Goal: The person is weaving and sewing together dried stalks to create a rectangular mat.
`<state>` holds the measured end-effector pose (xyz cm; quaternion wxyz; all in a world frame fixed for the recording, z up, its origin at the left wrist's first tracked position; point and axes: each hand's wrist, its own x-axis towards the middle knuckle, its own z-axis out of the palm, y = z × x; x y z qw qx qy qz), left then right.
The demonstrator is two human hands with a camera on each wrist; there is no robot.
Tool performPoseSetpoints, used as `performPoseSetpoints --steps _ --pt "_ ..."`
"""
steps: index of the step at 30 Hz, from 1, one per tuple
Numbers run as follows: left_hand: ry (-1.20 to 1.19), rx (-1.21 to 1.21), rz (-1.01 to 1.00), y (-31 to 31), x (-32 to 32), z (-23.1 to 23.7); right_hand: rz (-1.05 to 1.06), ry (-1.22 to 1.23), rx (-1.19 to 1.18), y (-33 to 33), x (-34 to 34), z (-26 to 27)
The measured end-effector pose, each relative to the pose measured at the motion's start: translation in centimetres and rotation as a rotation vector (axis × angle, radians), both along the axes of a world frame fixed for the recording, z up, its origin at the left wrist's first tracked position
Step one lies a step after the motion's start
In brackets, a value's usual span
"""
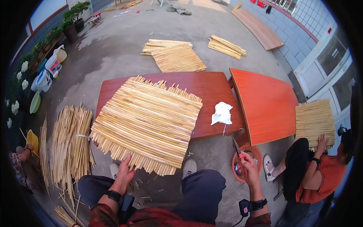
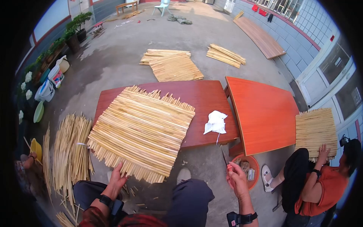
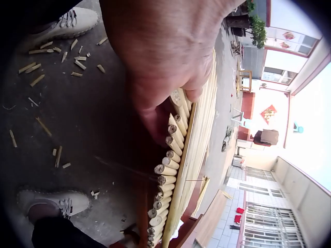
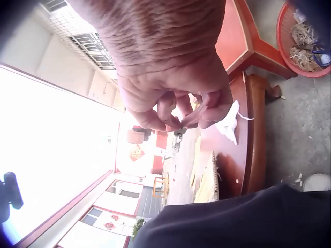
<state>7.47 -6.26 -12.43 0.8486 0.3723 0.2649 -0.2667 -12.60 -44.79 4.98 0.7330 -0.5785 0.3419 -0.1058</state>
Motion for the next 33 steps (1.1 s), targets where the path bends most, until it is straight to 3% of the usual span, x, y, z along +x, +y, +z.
performPoseSetpoints --steps 2,5,6,9,12,18,20,22,24,26,33 --pt "-0.052 -0.054 0.05 0.5 0.0 -0.4 0.234 0.018 -0.26 2.3 1.8 3.0" --pt "-0.111 -0.003 0.101 0.1 -0.7 0.2 0.425 0.005 -0.205 5.5 4.2 5.2" --pt "-0.105 0.029 0.125 -0.1 -1.0 0.2 0.441 0.009 -0.196 6.5 5.0 4.8" --pt "-0.122 0.026 0.145 -0.4 -1.3 -1.6 0.38 0.009 0.18 9.9 7.3 2.8" --pt "-0.157 -0.004 0.13 -1.2 -1.9 -1.4 0.516 0.11 0.177 11.8 7.3 -0.9" --pt "-0.01 -0.052 0.16 -1.7 -1.8 -0.9 0.451 0.192 0.181 15.7 6.2 -5.9" --pt "0.012 -0.095 0.104 -1.5 -1.4 -1.1 0.415 0.229 0.276 15.9 6.2 -5.8" --pt "0.117 -0.131 -0.166 -1.2 -1.5 -0.8 0.42 0.233 0.215 15.7 6.1 -6.8" --pt "0.121 -0.099 -0.187 -1.3 -1.6 -2.2 0.432 0.232 0.165 16.3 6.4 -7.2" --pt "0.134 0.093 -0.298 -1.4 -1.9 -3.2 0.413 0.265 0.087 17.1 6.2 -7.0" --pt "0.114 0.191 -0.378 -1.1 -2.1 -3.7 0.371 0.324 0.119 16.4 5.5 -8.6"
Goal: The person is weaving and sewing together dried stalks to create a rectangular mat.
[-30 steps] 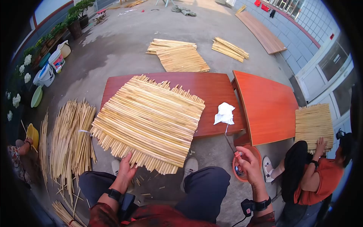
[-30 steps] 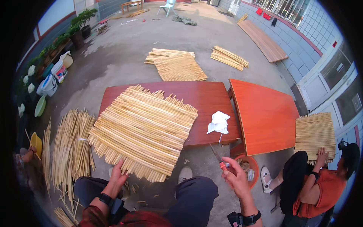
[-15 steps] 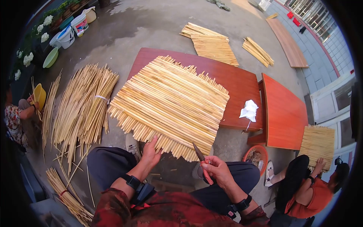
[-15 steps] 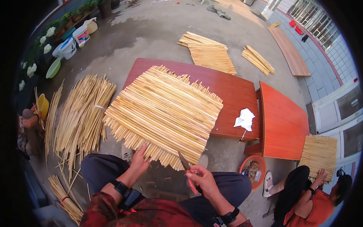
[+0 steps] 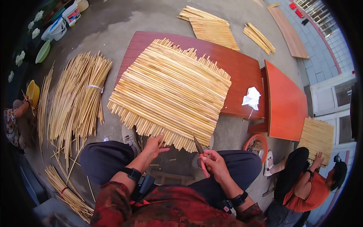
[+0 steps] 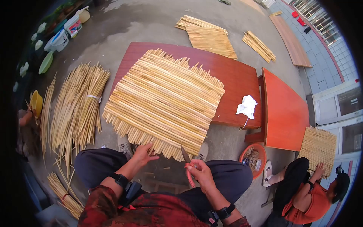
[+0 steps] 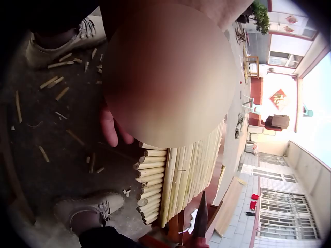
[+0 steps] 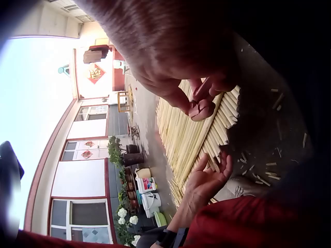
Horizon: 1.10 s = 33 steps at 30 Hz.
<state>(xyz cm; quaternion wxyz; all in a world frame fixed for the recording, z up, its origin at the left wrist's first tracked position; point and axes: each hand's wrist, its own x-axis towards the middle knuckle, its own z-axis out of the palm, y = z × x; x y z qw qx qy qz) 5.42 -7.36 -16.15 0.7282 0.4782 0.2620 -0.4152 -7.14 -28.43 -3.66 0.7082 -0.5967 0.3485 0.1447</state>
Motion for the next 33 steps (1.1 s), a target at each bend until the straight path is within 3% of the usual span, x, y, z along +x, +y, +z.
performPoseSetpoints --steps 2,9,11,12,14,15,17,23,24,26,29,33 --pt "0.141 0.066 -0.104 0.1 0.2 0.6 -0.018 0.017 -0.013 -0.2 0.3 -0.1" --pt "0.071 0.013 -0.067 1.0 -0.6 -0.1 -0.029 0.037 -0.053 -0.2 0.5 -1.3" --pt "0.294 0.213 -0.203 0.9 -1.0 0.7 0.009 0.044 -0.052 0.0 0.1 -1.9" --pt "0.289 0.216 -0.206 0.9 -1.1 1.2 0.005 0.039 -0.051 -0.1 0.1 -1.8" --pt "0.445 -0.088 -0.612 1.2 -1.4 2.5 0.057 0.03 -0.18 -0.1 0.1 -1.3" --pt "0.441 -0.087 -0.615 0.9 -1.8 3.8 0.054 0.026 -0.18 0.1 0.1 -1.2" --pt "-0.097 -0.316 -0.813 -0.7 -3.0 6.6 0.078 -0.078 -0.319 0.5 -0.2 -1.2" --pt "-0.102 -0.49 -0.819 -2.7 -5.3 9.4 0.093 -0.239 -0.348 4.1 -0.9 -0.2" --pt "0.029 -0.509 -0.684 -2.6 -5.8 9.1 0.091 -0.242 -0.35 4.2 -1.2 -0.6" --pt "0.031 -0.526 -0.68 -2.4 -6.4 8.5 0.161 -0.301 -0.475 4.2 -1.7 -1.5" --pt "-0.006 -0.509 -0.73 -2.0 -6.0 7.7 0.216 -0.268 -0.59 3.6 -1.7 -0.4" --pt "0.016 -0.468 -0.781 -2.1 -6.4 7.8 0.297 -0.179 -0.495 1.9 -2.2 -0.1"
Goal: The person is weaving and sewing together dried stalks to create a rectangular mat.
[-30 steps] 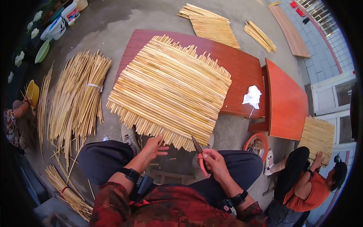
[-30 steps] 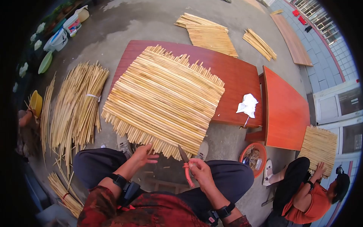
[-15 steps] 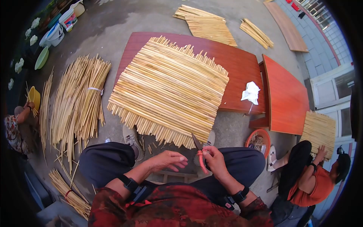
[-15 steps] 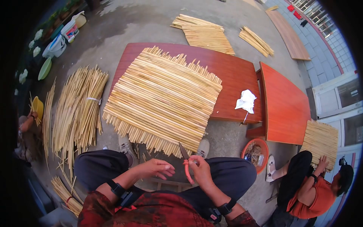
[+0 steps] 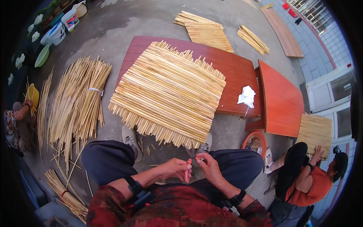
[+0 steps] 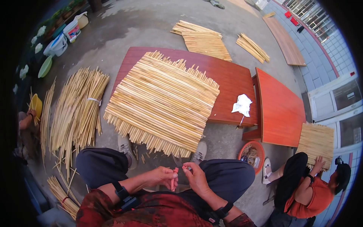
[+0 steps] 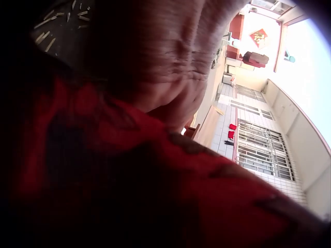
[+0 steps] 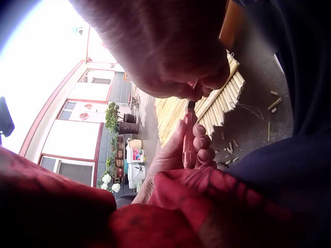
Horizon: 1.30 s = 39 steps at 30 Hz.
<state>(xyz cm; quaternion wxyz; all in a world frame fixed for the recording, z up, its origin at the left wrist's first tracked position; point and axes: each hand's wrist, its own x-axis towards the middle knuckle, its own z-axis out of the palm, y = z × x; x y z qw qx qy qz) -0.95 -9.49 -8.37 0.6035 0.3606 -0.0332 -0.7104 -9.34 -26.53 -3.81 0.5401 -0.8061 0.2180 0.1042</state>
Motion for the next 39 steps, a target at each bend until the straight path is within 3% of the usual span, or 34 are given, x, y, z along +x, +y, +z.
performPoseSetpoints --steps 3,6,8,10,12,14,20,25,27,31,34,39 --pt "-0.097 0.018 0.091 -0.5 0.0 0.1 -0.022 -0.031 -0.074 0.4 0.2 -0.1" --pt "-0.044 0.039 0.153 -1.1 0.4 -0.8 -0.046 -0.119 -0.198 1.2 0.9 -0.9" --pt "-0.017 0.023 0.159 -1.2 0.3 -1.9 0.112 -0.006 -0.38 1.0 1.6 -1.4" --pt "0.009 0.008 0.162 -1.5 0.2 -2.6 0.133 0.013 -0.402 1.3 1.8 -2.5" --pt "0.01 0.033 0.346 -2.3 -0.1 -2.2 0.158 0.042 -0.419 2.0 2.0 -3.3" --pt "-0.021 0.025 0.316 -2.3 0.2 -2.6 0.008 -0.01 -0.278 2.4 2.1 -3.9" --pt "0.026 -0.051 0.25 -2.6 -0.2 -2.6 -0.093 -0.03 -0.193 2.1 1.2 -4.7" --pt "0.146 -0.217 0.16 -2.0 0.3 -3.8 0.053 0.058 -0.354 -0.6 1.8 -3.1" --pt "0.124 -0.089 0.163 -1.7 -0.2 -3.9 0.158 0.064 -0.389 -0.8 2.0 -3.1" --pt "0.078 -0.043 0.226 -1.4 0.6 -4.3 0.147 0.053 -0.371 -0.1 2.4 -4.3" --pt "0.018 -0.024 0.142 -2.0 1.3 -4.3 0.117 0.009 -0.394 -0.3 2.8 -4.8" --pt "-0.066 0.057 0.172 -3.1 1.3 -4.4 0.201 0.018 -0.429 -1.0 3.7 -5.3"
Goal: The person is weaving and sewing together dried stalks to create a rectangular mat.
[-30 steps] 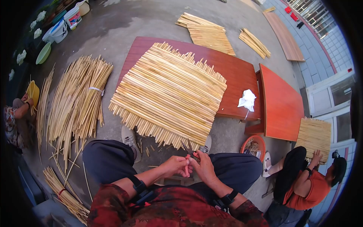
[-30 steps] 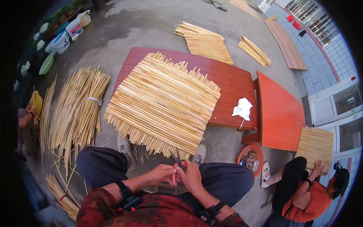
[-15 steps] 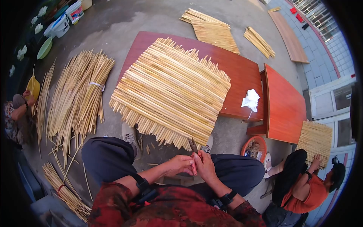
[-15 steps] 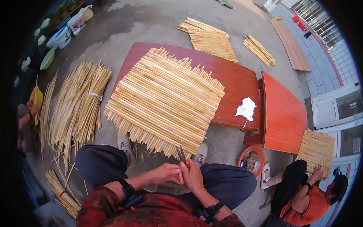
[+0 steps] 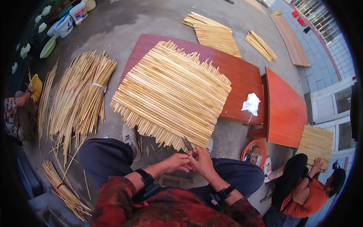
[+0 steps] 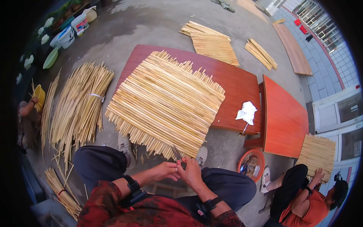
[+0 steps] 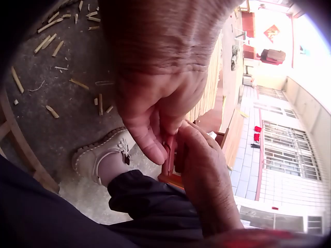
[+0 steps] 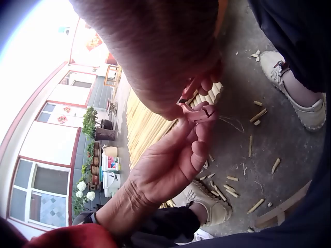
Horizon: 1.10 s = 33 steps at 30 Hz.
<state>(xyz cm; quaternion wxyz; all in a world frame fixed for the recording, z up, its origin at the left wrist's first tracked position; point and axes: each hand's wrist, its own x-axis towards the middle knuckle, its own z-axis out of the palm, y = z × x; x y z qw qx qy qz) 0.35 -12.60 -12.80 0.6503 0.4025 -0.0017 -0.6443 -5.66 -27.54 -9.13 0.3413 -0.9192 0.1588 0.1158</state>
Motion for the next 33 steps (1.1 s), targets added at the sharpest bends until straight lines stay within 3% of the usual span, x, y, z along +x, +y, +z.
performPoseSetpoints --steps 16,22,25,28,30,33 --pt "0.035 -0.116 -0.035 -1.1 0.0 -1.3 0.113 -0.076 0.015 -1.2 0.4 0.4" --pt "0.017 -0.11 -0.041 -0.6 0.6 -1.0 0.131 -0.003 -0.171 0.1 1.3 1.1" --pt "-0.054 0.006 -0.064 -0.3 0.7 -1.4 0.124 -0.015 -0.163 0.0 1.5 0.3" --pt "-0.003 0.168 0.046 2.0 1.0 -2.3 0.17 -0.096 -0.215 -0.4 1.8 1.1" --pt "0.155 0.406 0.028 3.9 1.8 -2.7 0.218 -0.139 -0.337 -0.6 1.9 1.2" --pt "0.226 0.406 0.114 5.1 1.4 -4.0 0.217 -0.155 -0.336 -0.3 2.1 1.0"
